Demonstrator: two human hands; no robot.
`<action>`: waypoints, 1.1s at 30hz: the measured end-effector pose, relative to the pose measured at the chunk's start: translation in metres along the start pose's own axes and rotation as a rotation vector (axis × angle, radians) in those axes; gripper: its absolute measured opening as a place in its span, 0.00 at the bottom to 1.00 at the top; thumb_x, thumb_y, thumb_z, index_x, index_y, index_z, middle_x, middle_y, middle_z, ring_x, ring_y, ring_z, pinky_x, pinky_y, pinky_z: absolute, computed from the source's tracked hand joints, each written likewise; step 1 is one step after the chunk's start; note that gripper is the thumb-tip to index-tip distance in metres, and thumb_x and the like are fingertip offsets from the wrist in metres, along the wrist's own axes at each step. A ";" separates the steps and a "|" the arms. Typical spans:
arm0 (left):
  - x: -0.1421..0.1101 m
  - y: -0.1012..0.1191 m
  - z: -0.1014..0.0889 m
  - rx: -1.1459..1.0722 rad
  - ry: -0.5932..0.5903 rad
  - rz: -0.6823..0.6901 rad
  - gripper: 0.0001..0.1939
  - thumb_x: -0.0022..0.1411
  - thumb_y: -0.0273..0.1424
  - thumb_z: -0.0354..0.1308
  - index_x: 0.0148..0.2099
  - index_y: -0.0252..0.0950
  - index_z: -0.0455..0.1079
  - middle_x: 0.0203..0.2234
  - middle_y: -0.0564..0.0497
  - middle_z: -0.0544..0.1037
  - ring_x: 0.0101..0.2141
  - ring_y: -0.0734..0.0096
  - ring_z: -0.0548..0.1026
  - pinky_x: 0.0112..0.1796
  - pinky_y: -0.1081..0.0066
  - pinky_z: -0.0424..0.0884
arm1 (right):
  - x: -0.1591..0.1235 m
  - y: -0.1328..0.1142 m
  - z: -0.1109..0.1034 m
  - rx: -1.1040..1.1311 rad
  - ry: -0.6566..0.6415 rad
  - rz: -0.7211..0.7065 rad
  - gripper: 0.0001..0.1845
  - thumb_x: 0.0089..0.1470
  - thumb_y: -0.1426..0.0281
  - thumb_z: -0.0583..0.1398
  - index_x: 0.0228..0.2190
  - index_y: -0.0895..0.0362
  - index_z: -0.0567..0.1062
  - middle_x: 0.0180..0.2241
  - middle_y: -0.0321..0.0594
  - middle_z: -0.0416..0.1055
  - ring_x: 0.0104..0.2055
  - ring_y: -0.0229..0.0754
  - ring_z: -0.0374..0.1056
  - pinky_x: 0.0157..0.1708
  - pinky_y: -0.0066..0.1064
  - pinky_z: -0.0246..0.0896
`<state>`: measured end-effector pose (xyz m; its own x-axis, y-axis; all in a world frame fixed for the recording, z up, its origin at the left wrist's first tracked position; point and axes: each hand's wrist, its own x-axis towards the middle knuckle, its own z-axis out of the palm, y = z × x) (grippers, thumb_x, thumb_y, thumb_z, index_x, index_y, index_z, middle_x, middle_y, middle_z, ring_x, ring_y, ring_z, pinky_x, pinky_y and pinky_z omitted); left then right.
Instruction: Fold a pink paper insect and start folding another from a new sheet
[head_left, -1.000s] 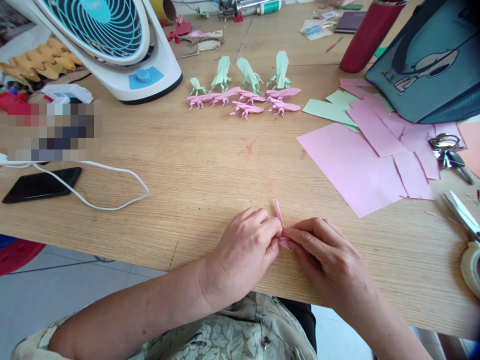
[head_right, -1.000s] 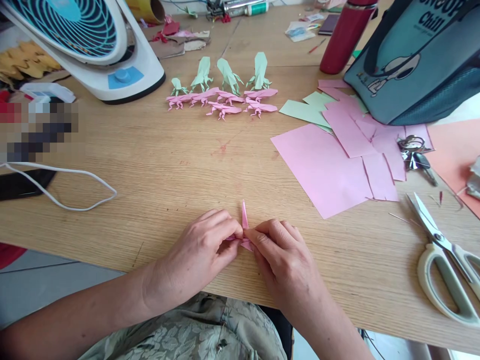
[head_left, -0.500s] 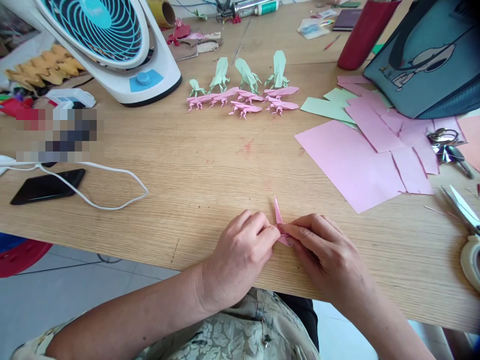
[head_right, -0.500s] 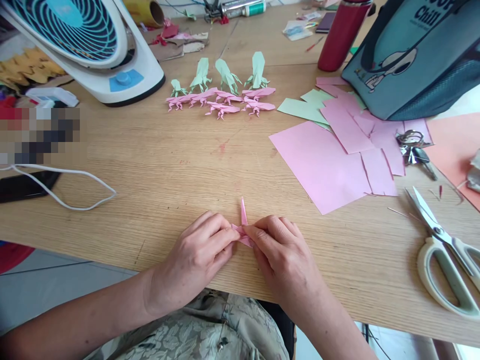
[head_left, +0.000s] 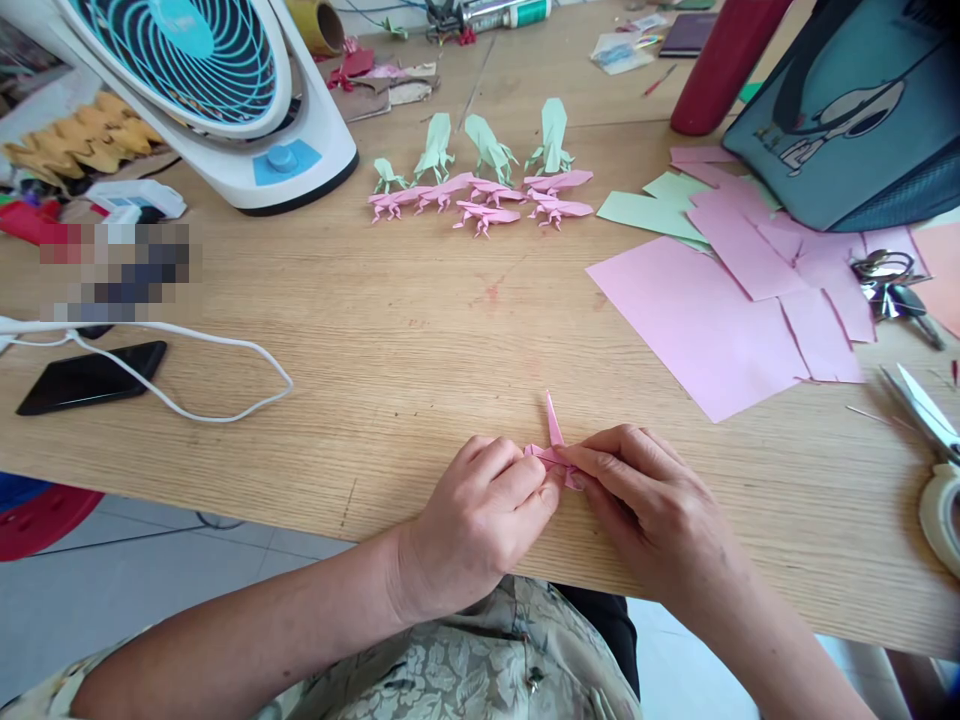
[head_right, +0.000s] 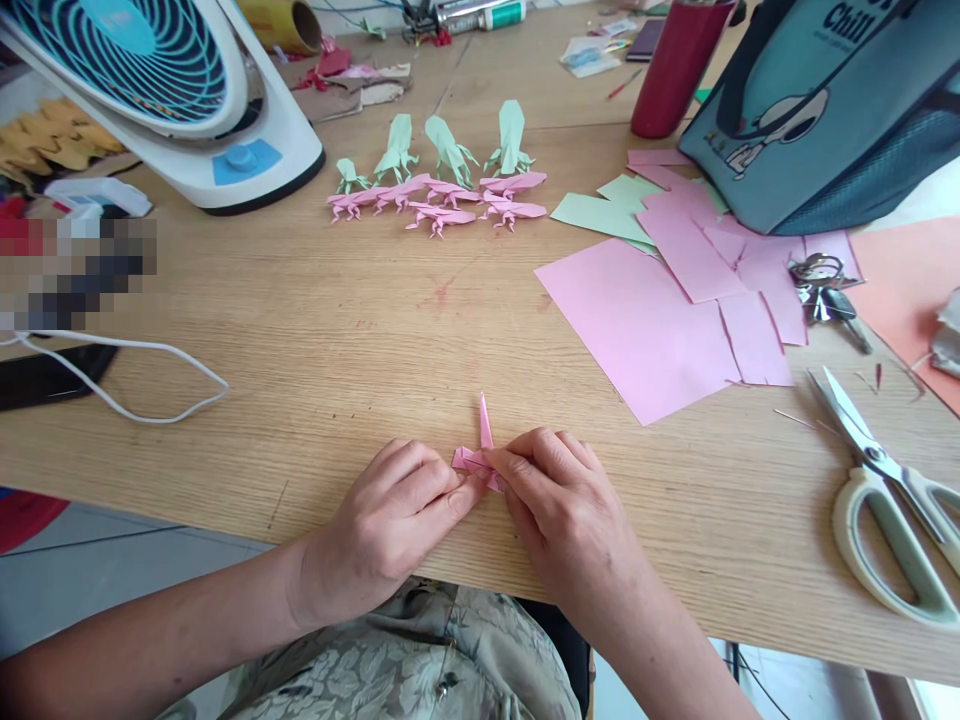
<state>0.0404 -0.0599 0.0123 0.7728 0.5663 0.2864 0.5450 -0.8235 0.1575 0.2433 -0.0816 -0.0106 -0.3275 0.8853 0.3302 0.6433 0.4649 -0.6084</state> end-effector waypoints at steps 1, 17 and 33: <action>-0.001 0.000 0.000 0.005 -0.013 0.011 0.11 0.72 0.24 0.49 0.47 0.31 0.73 0.35 0.46 0.76 0.35 0.68 0.68 0.39 0.66 0.66 | 0.000 0.000 0.000 -0.002 -0.003 0.000 0.15 0.65 0.77 0.55 0.49 0.55 0.76 0.38 0.44 0.71 0.39 0.42 0.66 0.38 0.37 0.64; -0.006 -0.013 -0.009 -0.154 -0.206 -0.031 0.17 0.70 0.41 0.54 0.54 0.35 0.71 0.47 0.46 0.75 0.44 0.62 0.68 0.45 0.62 0.65 | 0.001 0.000 -0.001 0.011 0.005 0.015 0.13 0.65 0.75 0.55 0.46 0.54 0.78 0.38 0.43 0.72 0.38 0.42 0.67 0.38 0.36 0.65; -0.017 -0.016 -0.003 0.076 -0.151 0.218 0.35 0.67 0.53 0.49 0.61 0.28 0.66 0.56 0.39 0.72 0.56 0.53 0.64 0.53 0.56 0.58 | 0.004 0.004 -0.014 -0.237 -0.133 -0.278 0.17 0.65 0.77 0.53 0.52 0.59 0.73 0.49 0.49 0.75 0.41 0.46 0.68 0.39 0.39 0.60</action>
<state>0.0179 -0.0567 0.0078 0.9111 0.3796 0.1606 0.3791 -0.9247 0.0344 0.2541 -0.0760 -0.0021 -0.5885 0.7275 0.3528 0.6546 0.6848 -0.3202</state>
